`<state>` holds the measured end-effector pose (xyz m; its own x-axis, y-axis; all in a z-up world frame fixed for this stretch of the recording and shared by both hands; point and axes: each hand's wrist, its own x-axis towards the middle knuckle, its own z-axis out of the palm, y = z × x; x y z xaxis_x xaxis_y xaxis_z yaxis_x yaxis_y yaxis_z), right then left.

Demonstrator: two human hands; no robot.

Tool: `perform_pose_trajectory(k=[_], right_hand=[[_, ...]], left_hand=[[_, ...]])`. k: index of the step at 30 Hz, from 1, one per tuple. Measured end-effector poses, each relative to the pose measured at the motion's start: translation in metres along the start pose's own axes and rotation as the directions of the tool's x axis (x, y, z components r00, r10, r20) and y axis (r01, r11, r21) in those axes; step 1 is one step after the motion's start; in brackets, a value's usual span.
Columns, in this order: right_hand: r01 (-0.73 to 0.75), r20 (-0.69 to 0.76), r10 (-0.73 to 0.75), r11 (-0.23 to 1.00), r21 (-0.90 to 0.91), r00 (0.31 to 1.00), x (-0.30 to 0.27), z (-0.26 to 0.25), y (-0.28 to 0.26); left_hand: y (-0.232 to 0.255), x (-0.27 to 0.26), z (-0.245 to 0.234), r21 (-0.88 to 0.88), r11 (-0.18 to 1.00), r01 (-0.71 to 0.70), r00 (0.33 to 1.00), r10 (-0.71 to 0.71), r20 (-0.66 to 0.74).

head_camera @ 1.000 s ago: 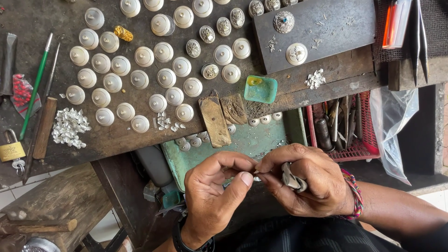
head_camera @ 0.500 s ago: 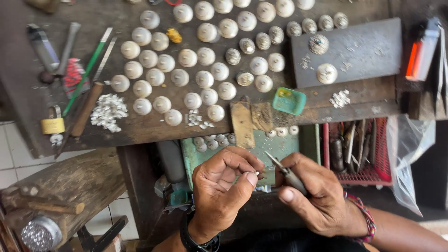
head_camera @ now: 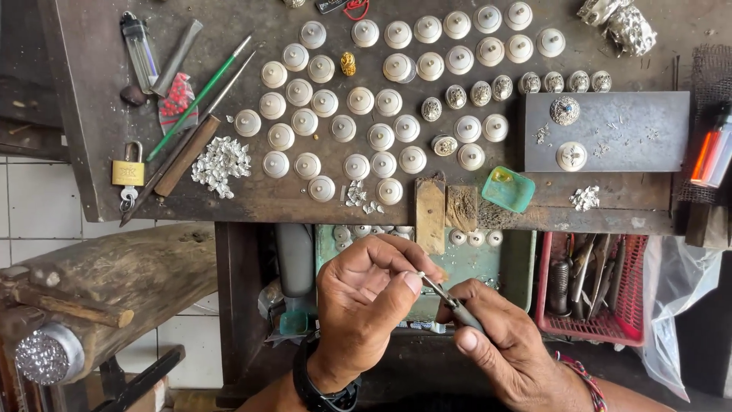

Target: Attaching small silver rings to decorative silver components using pliers at a jewelry workshop.

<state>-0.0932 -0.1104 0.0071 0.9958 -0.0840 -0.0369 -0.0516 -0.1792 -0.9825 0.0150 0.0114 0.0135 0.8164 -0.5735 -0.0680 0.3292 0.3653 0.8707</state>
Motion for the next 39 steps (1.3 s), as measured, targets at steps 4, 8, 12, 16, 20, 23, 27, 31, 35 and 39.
perform_pose_trajectory(k=[4,8,12,16,20,23,27,31,35,39], right_hand=[[0.002,0.000,-0.002,0.999,-0.034,1.000,0.000,-0.001,0.001],[0.021,-0.005,-0.022,0.999,-0.042,1.000,0.000,-0.001,0.002],[0.029,-0.002,-0.029,0.998,-0.062,1.000,0.000,-0.001,0.003],[0.060,-0.007,-0.061,0.997,-0.056,0.998,0.001,-0.001,0.004],[0.086,-0.002,-0.086,0.988,-0.125,0.996,0.000,-0.002,0.008],[0.101,-0.001,-0.103,0.979,-0.177,0.995,-0.002,-0.002,0.011],[0.107,-0.028,-0.116,0.970,-0.220,0.993,-0.007,0.000,0.017],[0.101,-0.026,-0.109,0.974,-0.203,0.994,-0.004,0.000,0.013],[0.106,-0.025,-0.113,0.977,-0.183,0.993,-0.003,-0.001,0.012],[0.075,-0.057,-0.097,0.948,-0.311,0.994,-0.011,0.001,0.021]], left_hand=[[0.001,0.000,0.000,0.001,1.000,0.000,1.000,0.000,0.003],[0.000,0.000,0.001,0.017,1.000,0.008,1.000,-0.008,-0.007],[-0.002,0.000,0.000,-0.009,1.000,0.012,1.000,-0.012,-0.012],[0.000,0.001,0.001,0.024,1.000,0.000,1.000,0.000,-0.006],[0.000,0.001,0.001,0.010,1.000,0.008,1.000,-0.008,-0.008],[-0.001,0.000,0.001,0.010,1.000,0.016,1.000,-0.016,-0.021],[-0.001,0.001,0.001,0.006,1.000,0.019,1.000,-0.019,-0.021],[-0.002,0.000,0.001,0.000,1.000,0.020,1.000,-0.020,-0.021],[-0.002,0.001,0.001,0.046,0.999,0.018,1.000,-0.017,-0.014],[-0.003,0.001,0.001,0.061,0.998,0.028,0.999,-0.026,-0.027]])
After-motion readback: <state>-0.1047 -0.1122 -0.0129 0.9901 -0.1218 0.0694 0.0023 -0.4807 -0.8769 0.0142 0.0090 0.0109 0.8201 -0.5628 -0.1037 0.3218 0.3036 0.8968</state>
